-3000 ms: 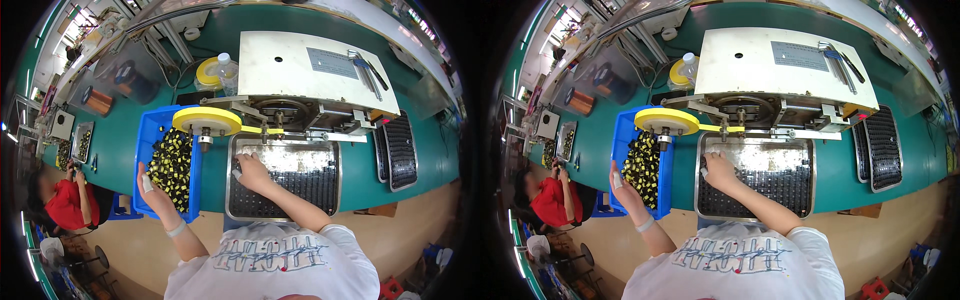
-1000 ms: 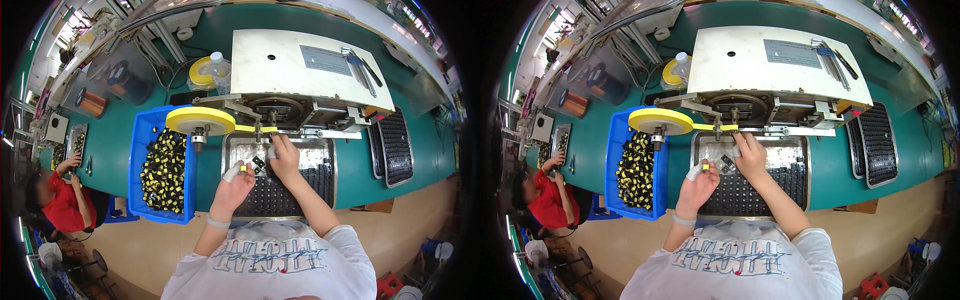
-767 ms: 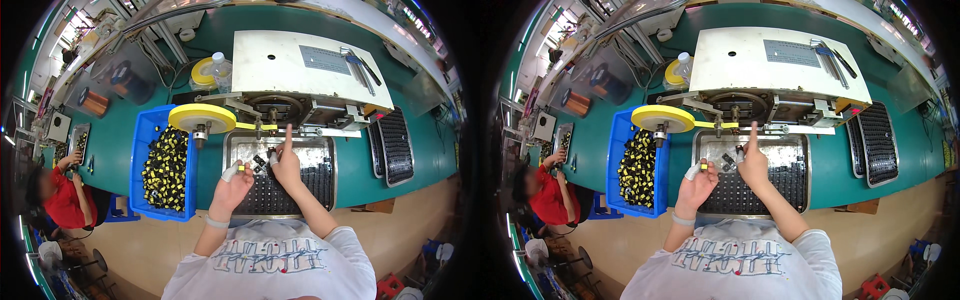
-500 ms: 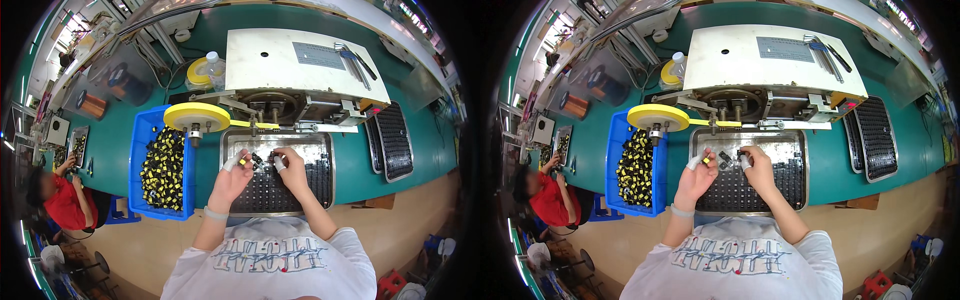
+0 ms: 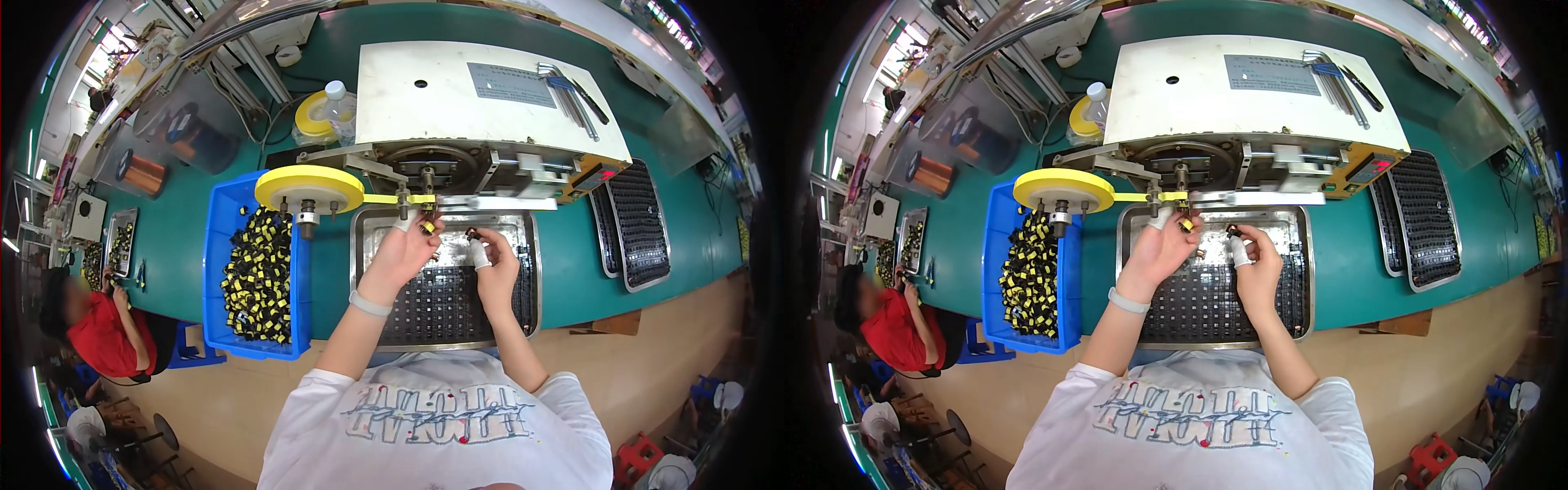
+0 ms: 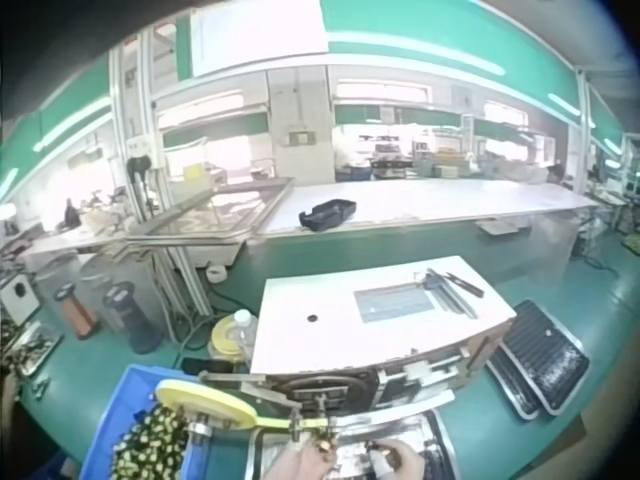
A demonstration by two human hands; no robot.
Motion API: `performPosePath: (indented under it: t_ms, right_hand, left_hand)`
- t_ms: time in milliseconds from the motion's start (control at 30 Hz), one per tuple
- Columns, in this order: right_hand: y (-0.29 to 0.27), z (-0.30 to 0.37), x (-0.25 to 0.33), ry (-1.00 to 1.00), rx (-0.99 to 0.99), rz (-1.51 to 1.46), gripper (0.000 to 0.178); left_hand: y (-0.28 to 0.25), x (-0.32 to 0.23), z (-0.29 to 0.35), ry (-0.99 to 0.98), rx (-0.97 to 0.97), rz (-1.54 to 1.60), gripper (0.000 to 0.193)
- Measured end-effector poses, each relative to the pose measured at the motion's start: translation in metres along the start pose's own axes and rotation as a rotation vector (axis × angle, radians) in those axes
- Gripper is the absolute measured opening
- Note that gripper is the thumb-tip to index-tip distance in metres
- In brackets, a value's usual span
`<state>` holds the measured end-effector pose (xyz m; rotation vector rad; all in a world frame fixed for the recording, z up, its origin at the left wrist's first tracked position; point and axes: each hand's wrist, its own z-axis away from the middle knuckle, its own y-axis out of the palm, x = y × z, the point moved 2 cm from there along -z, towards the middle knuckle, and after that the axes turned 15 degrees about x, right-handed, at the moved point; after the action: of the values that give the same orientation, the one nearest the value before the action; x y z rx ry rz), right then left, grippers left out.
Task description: The person processes small yellow and black electronic components using a specialized processing machine on a production floor.
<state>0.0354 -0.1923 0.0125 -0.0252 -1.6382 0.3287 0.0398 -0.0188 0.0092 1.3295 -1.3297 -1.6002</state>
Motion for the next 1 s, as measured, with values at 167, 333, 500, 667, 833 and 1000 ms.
performPosePath:
  t_ms: [167, 333, 500, 667, 833, 1000]
  right_hand:
    - [0.008, -0.006, 0.017, -0.041, -0.012, -0.128, 0.019]
    - [0.032, -0.017, 0.027, -0.226, 0.082, -0.079, 0.019]
    - [0.049, -0.025, 0.039, -0.198, 0.106, -0.081, 0.018]
    - [0.056, -0.027, 0.039, -0.321, 0.081, 0.089, 0.015]
    - [0.06, -0.038, 0.035, -0.339, 0.031, 0.099, 0.014]
    - [0.057, -0.039, 0.02, -0.144, 0.118, -0.044, 0.018]
  left_hand:
    - [0.002, 0.004, 0.005, 0.001, 0.047, -0.009, 0.024]
    - [0.012, 0.011, 0.049, -0.093, -0.002, 0.086, 0.022]
    - [0.002, 0.001, 0.085, 0.013, -0.075, 0.166, 0.017]
    - [-0.005, -0.006, 0.105, 0.074, -0.083, 0.224, 0.017]
    - [-0.009, -0.005, 0.106, 0.1, -0.037, 0.289, 0.019]
    - [-0.015, -0.003, 0.105, 0.089, -0.069, 0.259, 0.017]
